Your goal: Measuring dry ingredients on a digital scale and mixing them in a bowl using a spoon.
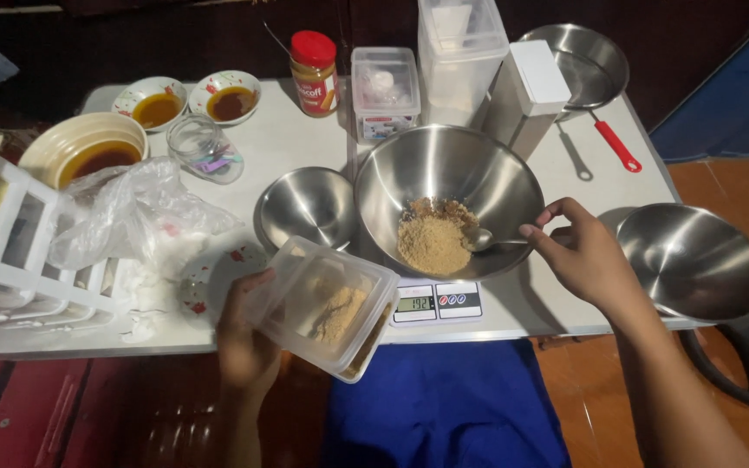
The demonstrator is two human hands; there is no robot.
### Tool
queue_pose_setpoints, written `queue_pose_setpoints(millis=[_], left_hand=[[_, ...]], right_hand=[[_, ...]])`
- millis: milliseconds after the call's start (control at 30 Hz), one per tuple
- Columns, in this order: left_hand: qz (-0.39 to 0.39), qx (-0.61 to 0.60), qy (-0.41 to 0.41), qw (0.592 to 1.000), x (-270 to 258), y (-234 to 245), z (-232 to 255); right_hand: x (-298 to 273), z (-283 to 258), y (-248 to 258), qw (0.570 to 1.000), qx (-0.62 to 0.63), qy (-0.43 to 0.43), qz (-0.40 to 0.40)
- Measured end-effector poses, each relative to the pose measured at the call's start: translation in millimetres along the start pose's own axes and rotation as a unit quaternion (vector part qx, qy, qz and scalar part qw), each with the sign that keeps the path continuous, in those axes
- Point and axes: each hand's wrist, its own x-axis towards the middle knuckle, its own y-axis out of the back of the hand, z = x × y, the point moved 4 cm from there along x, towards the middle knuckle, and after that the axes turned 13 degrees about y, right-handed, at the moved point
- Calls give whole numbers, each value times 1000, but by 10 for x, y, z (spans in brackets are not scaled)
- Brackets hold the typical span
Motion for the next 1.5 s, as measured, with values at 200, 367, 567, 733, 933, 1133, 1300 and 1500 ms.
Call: queue_pose_setpoints(millis=[200,367,567,733,933,1133,1300,1500], left_hand=[[-12,-14,20,1000,-65,-93,291],[19,50,-10,999,-29,-32,149],[22,86,-24,996,-21,-31,195],[35,80,-5,996,-44,-68,317],[47,81,-6,996,-34,-71,273],[35,49,2,998,-31,-66,210],[25,78,51,995,-15,-50,300],[13,92,50,994,-12,-29,371]], right_hand=[[-320,56,16,989,38,81,122],[-594,1168,-790,889,157,335,270],[-683,700,-1465,912,-55,402,62],[-709,617,-1669,899,-117,415,70],[-713,554,-1722,891,-193,401,92],[-738,453,-1752,861,-285,412,92],[-855,416,-1749,886,-195,402,121],[-1173,214,-2013,878,84,454,128]])
